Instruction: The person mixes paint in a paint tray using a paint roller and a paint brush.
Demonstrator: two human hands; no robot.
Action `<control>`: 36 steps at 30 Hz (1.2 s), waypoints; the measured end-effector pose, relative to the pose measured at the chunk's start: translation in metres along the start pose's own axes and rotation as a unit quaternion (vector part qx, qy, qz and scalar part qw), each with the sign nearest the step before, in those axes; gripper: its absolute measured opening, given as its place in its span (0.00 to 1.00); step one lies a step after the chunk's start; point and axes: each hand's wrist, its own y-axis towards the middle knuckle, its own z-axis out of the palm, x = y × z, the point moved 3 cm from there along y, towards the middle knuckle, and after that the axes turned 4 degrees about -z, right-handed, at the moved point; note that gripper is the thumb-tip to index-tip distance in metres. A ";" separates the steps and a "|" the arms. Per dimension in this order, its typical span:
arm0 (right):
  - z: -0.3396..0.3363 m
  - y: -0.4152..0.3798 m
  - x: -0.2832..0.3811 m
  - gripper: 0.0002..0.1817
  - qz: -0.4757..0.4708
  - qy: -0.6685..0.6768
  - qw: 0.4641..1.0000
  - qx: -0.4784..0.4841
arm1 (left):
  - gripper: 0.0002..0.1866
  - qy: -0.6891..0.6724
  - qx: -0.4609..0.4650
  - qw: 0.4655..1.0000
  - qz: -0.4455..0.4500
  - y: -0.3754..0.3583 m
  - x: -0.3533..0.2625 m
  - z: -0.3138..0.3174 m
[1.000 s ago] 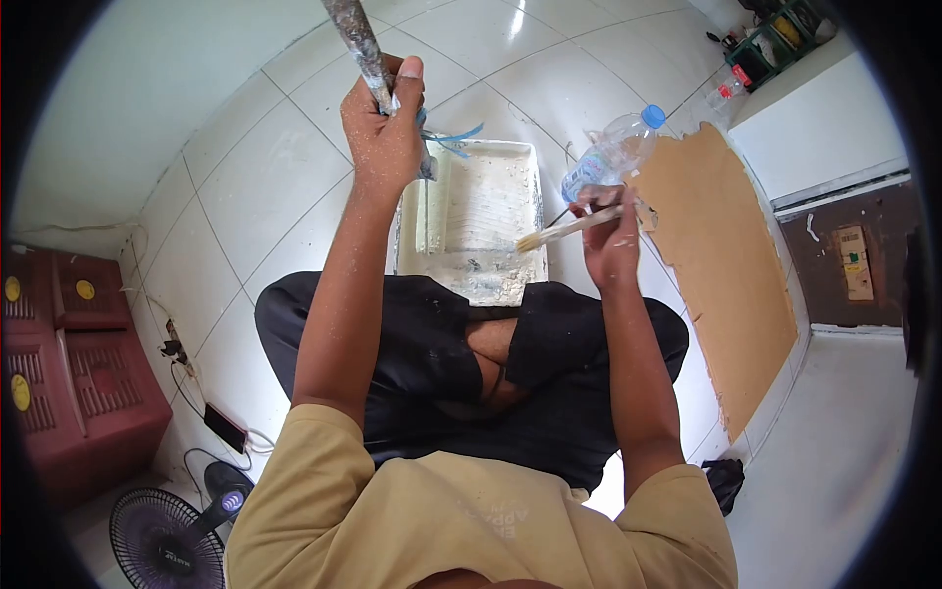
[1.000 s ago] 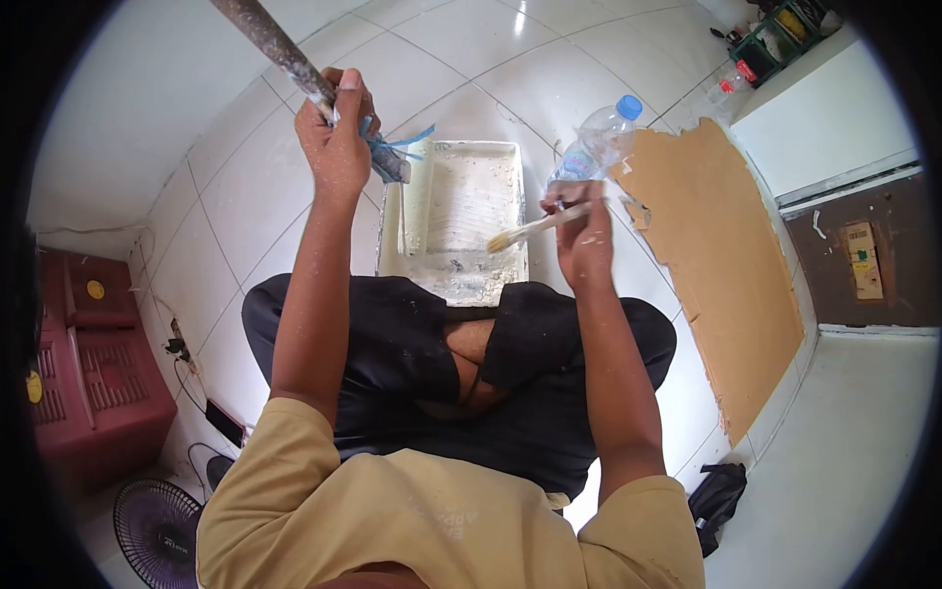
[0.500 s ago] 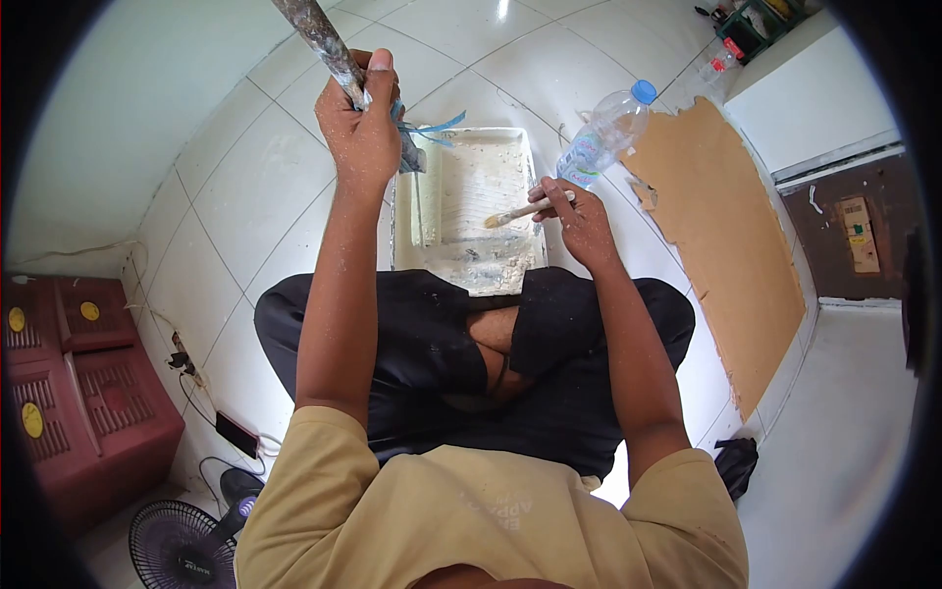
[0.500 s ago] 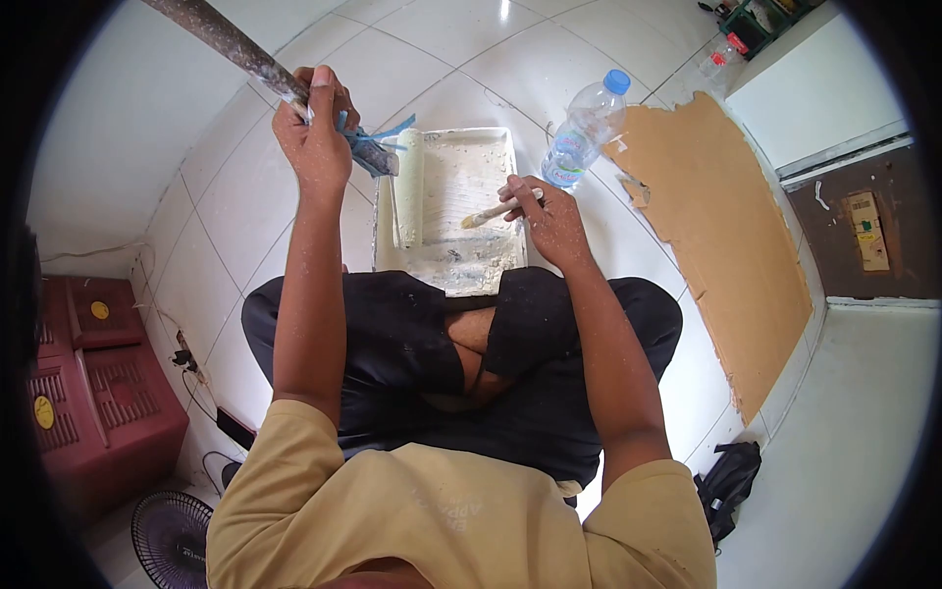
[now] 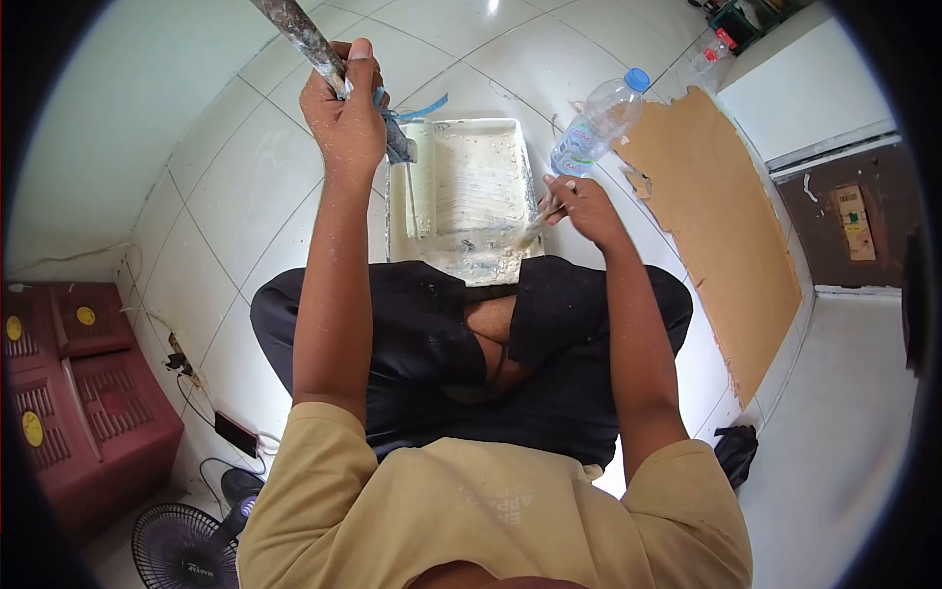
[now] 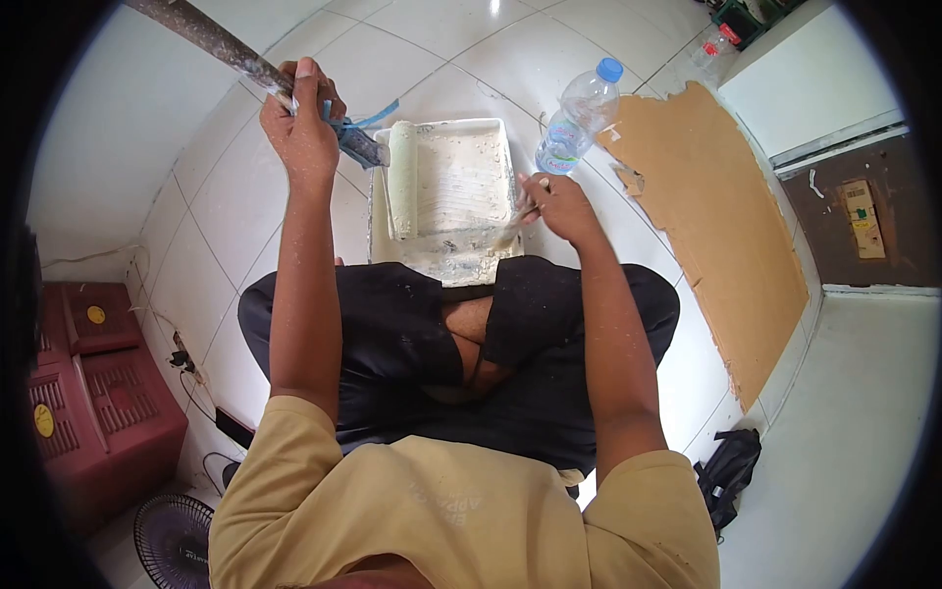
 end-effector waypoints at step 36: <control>0.007 -0.005 0.008 0.19 -0.125 -0.063 0.985 -0.096 | 0.15 0.011 -0.020 1.000 0.014 0.001 -0.003 -0.006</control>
